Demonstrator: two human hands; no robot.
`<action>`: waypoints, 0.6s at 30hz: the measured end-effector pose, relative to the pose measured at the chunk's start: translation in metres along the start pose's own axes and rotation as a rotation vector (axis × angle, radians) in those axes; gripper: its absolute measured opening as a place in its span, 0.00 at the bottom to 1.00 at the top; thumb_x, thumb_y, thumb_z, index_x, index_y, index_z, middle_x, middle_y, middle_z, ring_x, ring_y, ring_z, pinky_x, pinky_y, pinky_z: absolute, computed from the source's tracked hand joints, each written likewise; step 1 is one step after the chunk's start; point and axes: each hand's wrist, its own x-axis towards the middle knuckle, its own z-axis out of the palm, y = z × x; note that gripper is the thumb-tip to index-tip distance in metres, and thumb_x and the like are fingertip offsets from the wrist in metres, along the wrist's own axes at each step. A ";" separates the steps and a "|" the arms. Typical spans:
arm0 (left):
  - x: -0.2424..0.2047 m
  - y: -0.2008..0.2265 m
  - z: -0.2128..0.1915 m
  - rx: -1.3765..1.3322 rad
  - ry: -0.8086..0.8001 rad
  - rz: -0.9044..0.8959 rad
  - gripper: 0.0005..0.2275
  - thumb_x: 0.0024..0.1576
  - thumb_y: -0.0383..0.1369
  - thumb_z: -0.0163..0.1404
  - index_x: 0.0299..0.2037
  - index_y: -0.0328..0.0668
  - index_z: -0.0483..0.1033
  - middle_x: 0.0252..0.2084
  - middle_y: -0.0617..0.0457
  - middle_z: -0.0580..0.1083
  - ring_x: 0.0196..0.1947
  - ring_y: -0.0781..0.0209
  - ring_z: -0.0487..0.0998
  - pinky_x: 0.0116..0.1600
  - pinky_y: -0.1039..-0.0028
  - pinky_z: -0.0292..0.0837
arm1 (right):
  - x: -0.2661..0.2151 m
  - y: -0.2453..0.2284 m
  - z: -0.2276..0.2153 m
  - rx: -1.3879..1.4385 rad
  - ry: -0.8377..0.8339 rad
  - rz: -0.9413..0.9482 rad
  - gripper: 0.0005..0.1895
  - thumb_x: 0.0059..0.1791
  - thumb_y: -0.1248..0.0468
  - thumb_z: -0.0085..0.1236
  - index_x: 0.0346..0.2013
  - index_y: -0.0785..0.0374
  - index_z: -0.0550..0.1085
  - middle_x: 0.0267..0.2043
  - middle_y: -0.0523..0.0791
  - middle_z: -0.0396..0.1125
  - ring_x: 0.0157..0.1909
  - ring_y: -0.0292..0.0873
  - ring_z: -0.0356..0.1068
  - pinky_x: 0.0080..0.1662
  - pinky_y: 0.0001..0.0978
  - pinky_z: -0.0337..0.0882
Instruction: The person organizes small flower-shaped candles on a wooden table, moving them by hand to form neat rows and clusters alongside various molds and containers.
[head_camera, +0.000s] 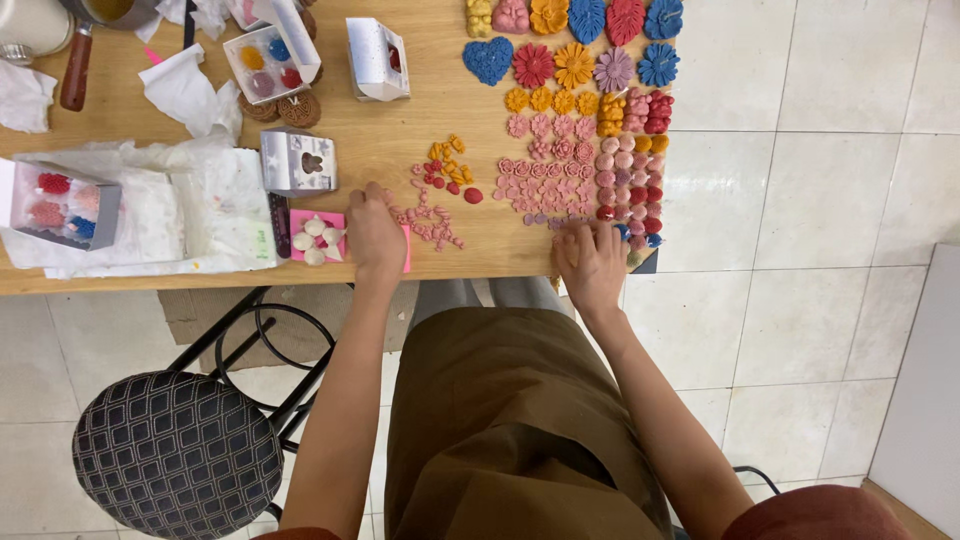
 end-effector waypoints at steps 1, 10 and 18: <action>-0.001 0.000 0.000 0.008 0.006 -0.003 0.08 0.57 0.19 0.47 0.45 0.29 0.73 0.47 0.33 0.73 0.46 0.33 0.77 0.48 0.52 0.75 | 0.000 0.001 0.001 -0.003 -0.008 0.010 0.15 0.48 0.61 0.68 0.47 0.58 0.75 0.46 0.47 0.64 0.48 0.51 0.64 0.47 0.45 0.62; -0.002 0.006 -0.004 -0.067 0.079 0.013 0.08 0.57 0.17 0.46 0.44 0.30 0.74 0.45 0.35 0.73 0.46 0.37 0.76 0.49 0.54 0.73 | 0.012 -0.005 -0.004 0.048 -0.010 0.019 0.21 0.44 0.62 0.69 0.50 0.62 0.74 0.47 0.49 0.64 0.51 0.53 0.65 0.50 0.47 0.64; -0.031 0.021 -0.074 -0.376 0.211 -0.010 0.08 0.59 0.18 0.48 0.48 0.27 0.70 0.42 0.37 0.76 0.43 0.44 0.80 0.45 0.60 0.76 | 0.052 -0.082 0.043 0.319 -0.138 -0.338 0.11 0.46 0.67 0.66 0.43 0.60 0.80 0.41 0.44 0.71 0.46 0.48 0.68 0.46 0.42 0.70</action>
